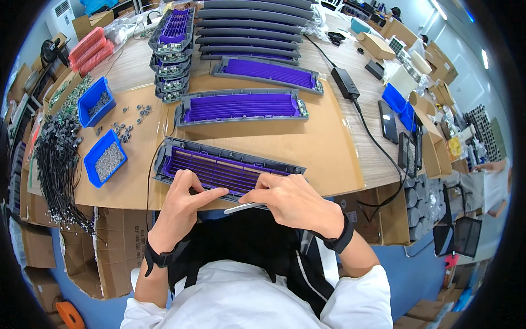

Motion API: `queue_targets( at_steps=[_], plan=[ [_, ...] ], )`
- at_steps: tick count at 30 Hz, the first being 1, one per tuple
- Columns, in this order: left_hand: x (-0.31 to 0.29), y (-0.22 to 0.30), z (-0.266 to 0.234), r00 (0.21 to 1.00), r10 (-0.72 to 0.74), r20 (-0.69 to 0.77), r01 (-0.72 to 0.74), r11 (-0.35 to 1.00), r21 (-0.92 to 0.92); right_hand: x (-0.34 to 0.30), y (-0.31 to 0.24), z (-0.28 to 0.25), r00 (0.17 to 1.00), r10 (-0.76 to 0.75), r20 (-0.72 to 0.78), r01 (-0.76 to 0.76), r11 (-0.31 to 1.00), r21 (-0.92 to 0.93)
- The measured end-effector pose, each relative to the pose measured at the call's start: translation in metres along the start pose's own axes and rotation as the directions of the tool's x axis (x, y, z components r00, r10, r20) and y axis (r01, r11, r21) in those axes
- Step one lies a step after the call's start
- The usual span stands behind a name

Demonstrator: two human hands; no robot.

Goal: The person uses a metal tool to press components into a purple electronic module. They repeat this process on several modules, placing each finished unit into a stack on the table.

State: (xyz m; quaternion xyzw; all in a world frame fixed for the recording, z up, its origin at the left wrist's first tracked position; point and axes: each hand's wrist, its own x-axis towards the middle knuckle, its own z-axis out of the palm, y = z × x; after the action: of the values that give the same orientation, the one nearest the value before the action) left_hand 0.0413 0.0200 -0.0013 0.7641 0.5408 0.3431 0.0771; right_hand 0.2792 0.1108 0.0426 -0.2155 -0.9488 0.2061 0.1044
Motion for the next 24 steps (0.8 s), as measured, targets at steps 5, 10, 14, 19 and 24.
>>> queue_targets(
  at_steps=[5,10,14,19,24],
  plan=[
    [-0.001,-0.002,0.002,1.000,-0.001,-0.005,0.001,1.000,0.006,0.004,-0.008,0.009,0.998,0.015,-0.066,-0.028,0.980,-0.198],
    [-0.004,-0.019,-0.010,0.997,0.017,-0.077,-0.012,0.998,0.067,0.008,-0.006,0.007,0.998,0.015,-0.068,-0.029,0.978,-0.206],
    [-0.007,-0.028,-0.019,0.995,0.011,-0.096,-0.001,0.995,0.101,0.009,-0.002,0.006,0.999,-0.031,-0.037,0.026,0.989,-0.143],
    [-0.009,-0.034,-0.020,0.992,0.020,-0.121,-0.004,0.992,0.124,0.018,-0.012,0.007,0.998,-0.067,-0.016,0.060,0.961,-0.270],
    [-0.003,-0.014,-0.007,0.958,0.065,-0.278,-0.035,0.993,0.111,0.024,-0.013,0.012,0.997,-0.074,-0.004,0.068,0.939,-0.338]
  ],
)
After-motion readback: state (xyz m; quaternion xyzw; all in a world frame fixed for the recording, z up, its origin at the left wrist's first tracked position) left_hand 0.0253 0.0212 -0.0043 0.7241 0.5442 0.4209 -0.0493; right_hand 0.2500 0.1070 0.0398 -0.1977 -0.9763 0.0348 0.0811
